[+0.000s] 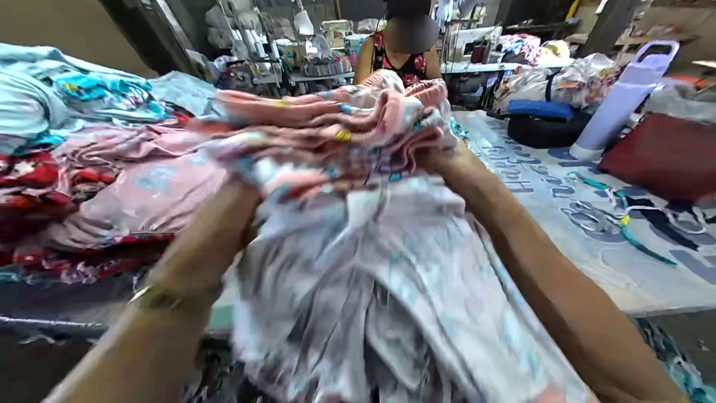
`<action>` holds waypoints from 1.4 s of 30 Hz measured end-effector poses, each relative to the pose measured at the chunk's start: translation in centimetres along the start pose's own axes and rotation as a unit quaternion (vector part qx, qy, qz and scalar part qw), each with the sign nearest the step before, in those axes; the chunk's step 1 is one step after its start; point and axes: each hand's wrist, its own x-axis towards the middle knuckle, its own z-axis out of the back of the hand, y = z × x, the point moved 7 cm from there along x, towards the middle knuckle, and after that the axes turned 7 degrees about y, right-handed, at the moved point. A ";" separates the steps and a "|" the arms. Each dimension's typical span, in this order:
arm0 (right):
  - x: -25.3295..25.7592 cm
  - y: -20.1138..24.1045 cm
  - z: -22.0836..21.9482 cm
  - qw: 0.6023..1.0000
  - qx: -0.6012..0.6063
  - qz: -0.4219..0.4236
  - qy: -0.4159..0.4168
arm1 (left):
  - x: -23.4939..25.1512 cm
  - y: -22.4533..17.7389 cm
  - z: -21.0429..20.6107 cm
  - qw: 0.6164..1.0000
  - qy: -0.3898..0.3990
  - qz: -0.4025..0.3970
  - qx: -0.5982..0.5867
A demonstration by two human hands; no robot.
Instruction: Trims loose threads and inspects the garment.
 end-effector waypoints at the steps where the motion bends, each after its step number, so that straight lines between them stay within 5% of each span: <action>1: 0.6 -2.2 1.9 0.997 -0.074 -0.032 -0.023 | 3.0 2.0 -1.8 0.993 0.021 0.015 0.116; 4: -1.5 -8.3 5.8 0.913 -0.375 -0.157 -0.048 | 8.7 6.7 -7.2 0.952 0.100 -0.065 0.282; 6: -4.1 -9.7 5.1 0.884 -0.440 -0.159 -0.010 | 8.5 7.9 -10.9 0.903 0.133 -0.177 0.370; 11: -11.8 -9.0 -2.1 0.902 -0.404 -0.067 0.134 | 2.3 10.5 -15.2 0.834 0.214 -0.301 0.410; 16: -16.0 -6.4 -8.0 0.898 -0.407 0.071 0.153 | -1.5 11.8 -13.6 0.853 0.234 -0.280 0.373; 19: -17.2 -8.3 -11.1 0.864 -0.458 0.095 0.184 | -2.6 13.7 -13.4 0.822 0.243 -0.312 0.411; 23: -18.5 -9.2 -9.4 0.832 -0.504 0.127 0.195 | -1.9 15.8 -10.2 0.772 0.248 -0.336 0.479; 27: -18.9 -8.2 -6.3 0.906 -0.310 0.107 0.269 | -2.0 16.8 -9.5 0.773 0.253 -0.346 0.468; 30: -18.7 -6.6 -2.4 0.967 -0.161 0.088 0.176 | -2.2 17.0 -9.9 0.784 0.239 -0.350 0.453; 34: -20.4 -8.9 2.0 0.915 -0.401 -0.020 0.041 | -4.4 15.5 -11.1 0.776 0.188 -0.356 0.485; 38: -21.6 -10.3 2.6 0.938 -0.344 -0.028 0.004 | -8.2 13.3 -14.5 0.771 0.180 -0.359 0.494; 42: -20.0 -5.9 1.7 0.936 -0.349 0.032 -0.034 | -10.2 12.2 -18.8 0.786 0.176 -0.363 0.468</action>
